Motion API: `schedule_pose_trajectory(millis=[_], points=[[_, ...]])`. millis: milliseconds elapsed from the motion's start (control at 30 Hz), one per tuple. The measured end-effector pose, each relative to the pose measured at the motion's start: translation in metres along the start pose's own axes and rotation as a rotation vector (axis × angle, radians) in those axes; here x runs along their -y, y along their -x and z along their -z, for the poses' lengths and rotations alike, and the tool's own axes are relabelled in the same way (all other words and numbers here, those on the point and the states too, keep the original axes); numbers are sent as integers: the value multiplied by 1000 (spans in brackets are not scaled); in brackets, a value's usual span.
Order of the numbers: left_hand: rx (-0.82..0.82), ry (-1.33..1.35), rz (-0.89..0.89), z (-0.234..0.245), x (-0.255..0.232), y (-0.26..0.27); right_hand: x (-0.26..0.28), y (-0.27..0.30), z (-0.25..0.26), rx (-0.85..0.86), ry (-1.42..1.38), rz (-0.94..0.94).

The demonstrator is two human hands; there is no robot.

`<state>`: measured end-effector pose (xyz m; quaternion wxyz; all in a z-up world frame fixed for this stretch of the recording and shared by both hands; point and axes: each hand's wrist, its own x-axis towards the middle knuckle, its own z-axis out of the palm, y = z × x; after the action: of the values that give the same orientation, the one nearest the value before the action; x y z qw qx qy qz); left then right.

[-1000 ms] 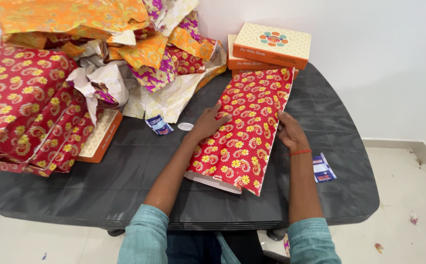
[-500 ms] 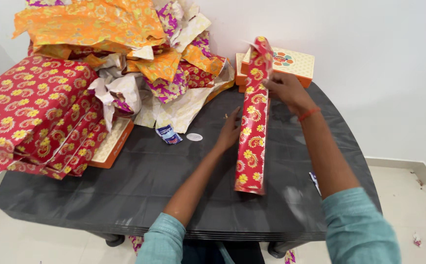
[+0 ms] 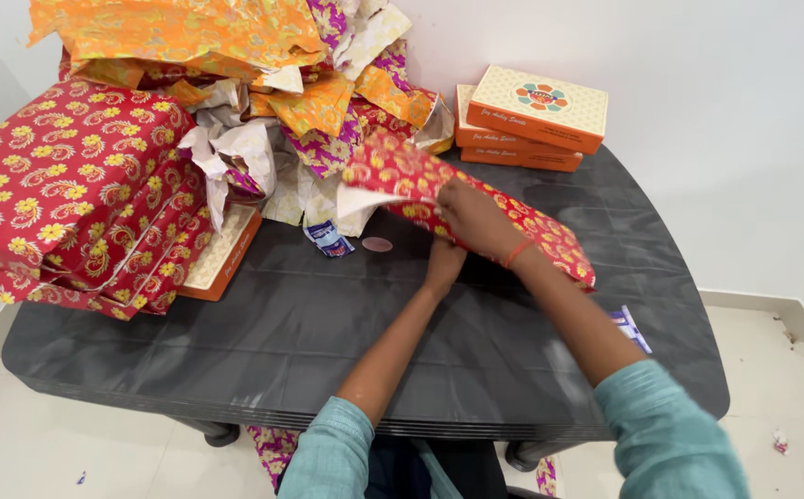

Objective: The person wraps a rectangular box with red floral wrapping paper on a dark table. They fold the paper around the box, crease edges, and secure the seams with adhesive tape. The wrapped box remains on the table at the end.

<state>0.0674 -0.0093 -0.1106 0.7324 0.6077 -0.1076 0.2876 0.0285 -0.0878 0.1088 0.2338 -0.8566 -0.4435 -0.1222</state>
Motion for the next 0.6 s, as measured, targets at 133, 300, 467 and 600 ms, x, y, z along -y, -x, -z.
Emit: schedule_pose_trajectory(millis=[133, 300, 467, 600], points=[[293, -690, 172, 6, 20, 14, 14, 35, -30, -87, -4, -94], [599, -560, 218, 34, -48, 45, 22, 65, -38, -212, -108, -94], [401, -956, -56, 96, -163, 87, 35, 84, -61, -213, -5, -89], [203, -1201, -108, 136, -224, 102, 44, 93, -72, -281, 18, -62]])
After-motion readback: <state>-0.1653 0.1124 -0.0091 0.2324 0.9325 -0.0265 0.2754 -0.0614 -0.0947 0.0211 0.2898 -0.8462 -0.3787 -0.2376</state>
